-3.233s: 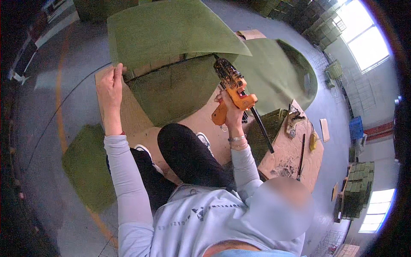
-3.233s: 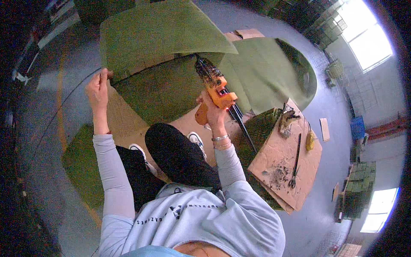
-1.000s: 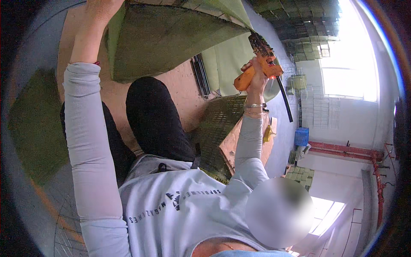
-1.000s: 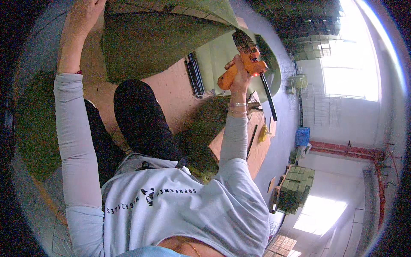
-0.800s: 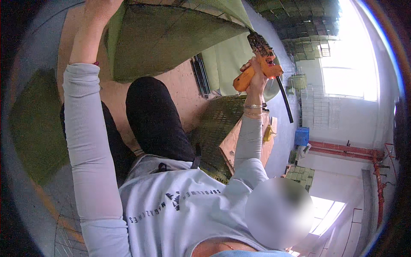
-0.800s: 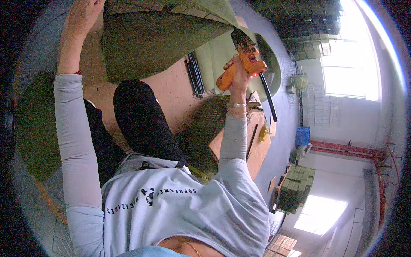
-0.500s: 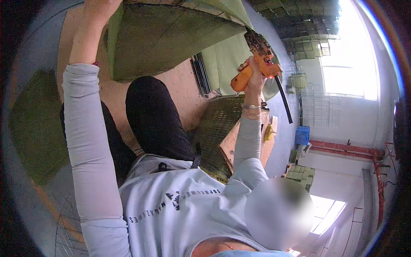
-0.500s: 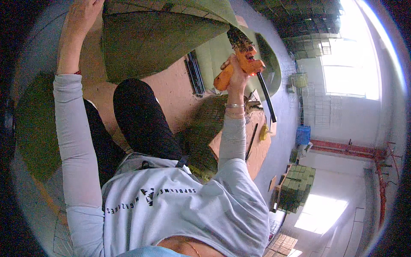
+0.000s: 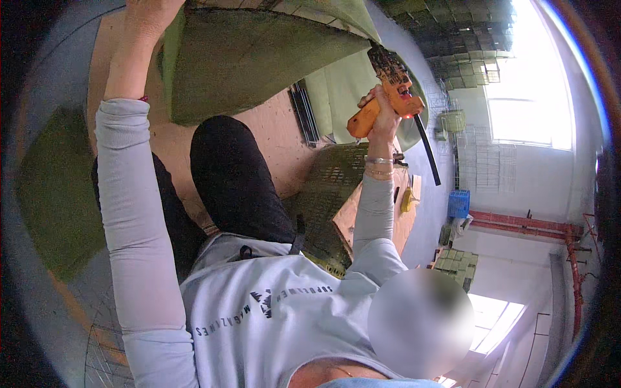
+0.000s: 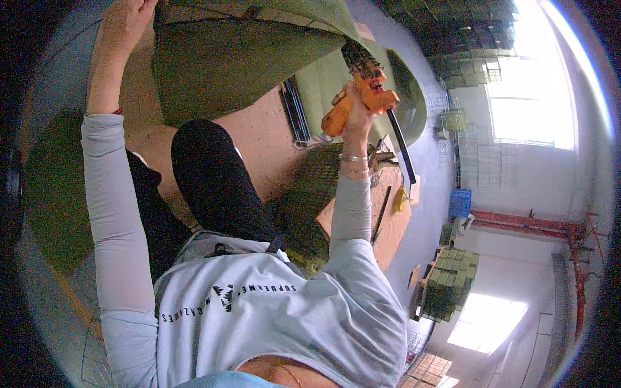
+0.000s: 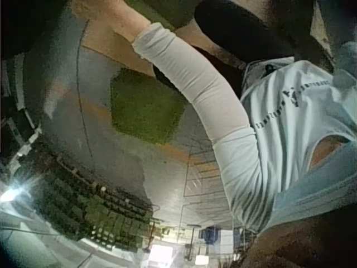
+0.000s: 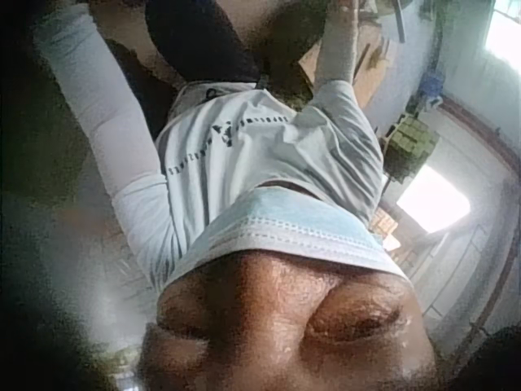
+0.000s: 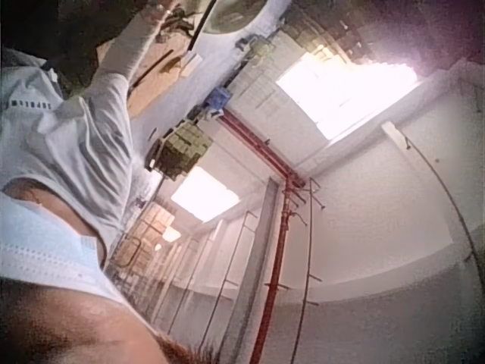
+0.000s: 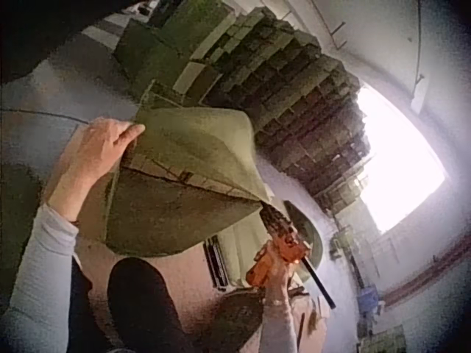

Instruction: Assembling a foam cushion by gluing a mesh cover onto a green foam block using a hot glue gun.

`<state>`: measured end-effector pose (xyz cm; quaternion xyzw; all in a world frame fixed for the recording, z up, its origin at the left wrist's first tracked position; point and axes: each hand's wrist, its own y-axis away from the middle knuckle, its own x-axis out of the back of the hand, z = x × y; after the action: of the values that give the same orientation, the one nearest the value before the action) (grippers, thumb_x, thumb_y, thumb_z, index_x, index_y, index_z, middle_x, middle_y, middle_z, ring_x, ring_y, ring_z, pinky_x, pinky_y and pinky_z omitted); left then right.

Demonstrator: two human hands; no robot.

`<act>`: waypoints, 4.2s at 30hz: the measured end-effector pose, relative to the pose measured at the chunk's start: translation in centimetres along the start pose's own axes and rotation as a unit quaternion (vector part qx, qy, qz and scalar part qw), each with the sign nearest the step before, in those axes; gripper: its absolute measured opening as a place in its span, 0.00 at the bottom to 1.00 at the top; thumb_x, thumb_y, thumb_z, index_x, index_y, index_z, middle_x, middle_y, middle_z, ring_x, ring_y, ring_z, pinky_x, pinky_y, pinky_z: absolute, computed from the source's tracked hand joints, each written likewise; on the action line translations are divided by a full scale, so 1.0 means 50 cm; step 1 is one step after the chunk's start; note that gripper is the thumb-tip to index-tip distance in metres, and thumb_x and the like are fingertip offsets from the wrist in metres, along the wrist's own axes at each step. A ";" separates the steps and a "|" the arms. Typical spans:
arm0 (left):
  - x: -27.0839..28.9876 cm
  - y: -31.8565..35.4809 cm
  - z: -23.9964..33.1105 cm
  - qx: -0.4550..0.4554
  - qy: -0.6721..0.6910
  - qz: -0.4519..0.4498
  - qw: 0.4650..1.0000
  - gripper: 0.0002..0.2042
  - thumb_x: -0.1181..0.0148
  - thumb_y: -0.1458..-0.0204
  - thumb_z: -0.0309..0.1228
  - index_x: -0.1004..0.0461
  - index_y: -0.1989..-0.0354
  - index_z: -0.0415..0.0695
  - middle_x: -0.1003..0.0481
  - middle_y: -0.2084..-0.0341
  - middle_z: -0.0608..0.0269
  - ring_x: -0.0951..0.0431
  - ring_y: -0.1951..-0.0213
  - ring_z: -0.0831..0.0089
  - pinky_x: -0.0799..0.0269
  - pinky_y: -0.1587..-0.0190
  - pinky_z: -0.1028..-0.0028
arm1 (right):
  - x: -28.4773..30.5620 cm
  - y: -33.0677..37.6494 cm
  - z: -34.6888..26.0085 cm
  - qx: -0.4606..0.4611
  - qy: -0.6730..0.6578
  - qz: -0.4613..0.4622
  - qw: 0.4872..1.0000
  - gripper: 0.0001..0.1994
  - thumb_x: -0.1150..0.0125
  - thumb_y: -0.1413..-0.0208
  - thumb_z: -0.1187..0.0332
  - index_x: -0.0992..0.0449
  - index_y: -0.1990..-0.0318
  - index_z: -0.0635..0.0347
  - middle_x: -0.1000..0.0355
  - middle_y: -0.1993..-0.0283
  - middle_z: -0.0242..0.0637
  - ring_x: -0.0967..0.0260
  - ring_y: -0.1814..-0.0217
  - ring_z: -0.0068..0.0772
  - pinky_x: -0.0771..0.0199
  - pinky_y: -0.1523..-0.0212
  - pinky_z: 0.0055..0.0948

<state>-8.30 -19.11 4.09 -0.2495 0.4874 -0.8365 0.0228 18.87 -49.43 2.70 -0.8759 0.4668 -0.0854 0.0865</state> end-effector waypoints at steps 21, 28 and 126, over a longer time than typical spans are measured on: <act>0.016 -0.008 0.007 0.046 -0.076 -0.073 0.993 0.25 0.58 0.42 0.47 0.32 0.81 0.38 0.32 0.86 0.52 0.30 0.79 0.58 0.37 0.76 0.65 | -0.031 0.024 -0.011 -0.008 -0.035 0.003 0.999 0.06 0.43 0.48 0.72 0.32 0.67 0.63 0.34 0.77 0.33 0.34 0.79 0.27 0.31 0.78 0.27; 0.012 -0.001 -0.002 0.047 -0.062 -0.101 0.992 0.25 0.59 0.42 0.47 0.31 0.80 0.37 0.30 0.84 0.51 0.29 0.78 0.57 0.36 0.75 0.65 | -0.007 -0.008 0.014 0.005 -0.028 0.033 0.999 0.06 0.44 0.48 0.72 0.32 0.65 0.63 0.34 0.77 0.34 0.34 0.79 0.26 0.31 0.78 0.27; -0.032 0.016 -0.070 0.073 0.033 -0.154 0.985 0.18 0.57 0.44 0.49 0.26 0.55 0.53 0.28 0.77 0.49 0.28 0.73 0.53 0.33 0.69 0.64 | -0.117 0.096 0.009 0.008 -0.090 -0.019 0.996 0.07 0.43 0.49 0.74 0.31 0.64 0.67 0.31 0.71 0.38 0.30 0.72 0.32 0.27 0.67 0.30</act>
<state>-8.59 -16.29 1.39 -0.2916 0.3815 -0.8709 -0.1047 11.89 -47.14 0.77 -0.8883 0.4393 -0.0112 0.1334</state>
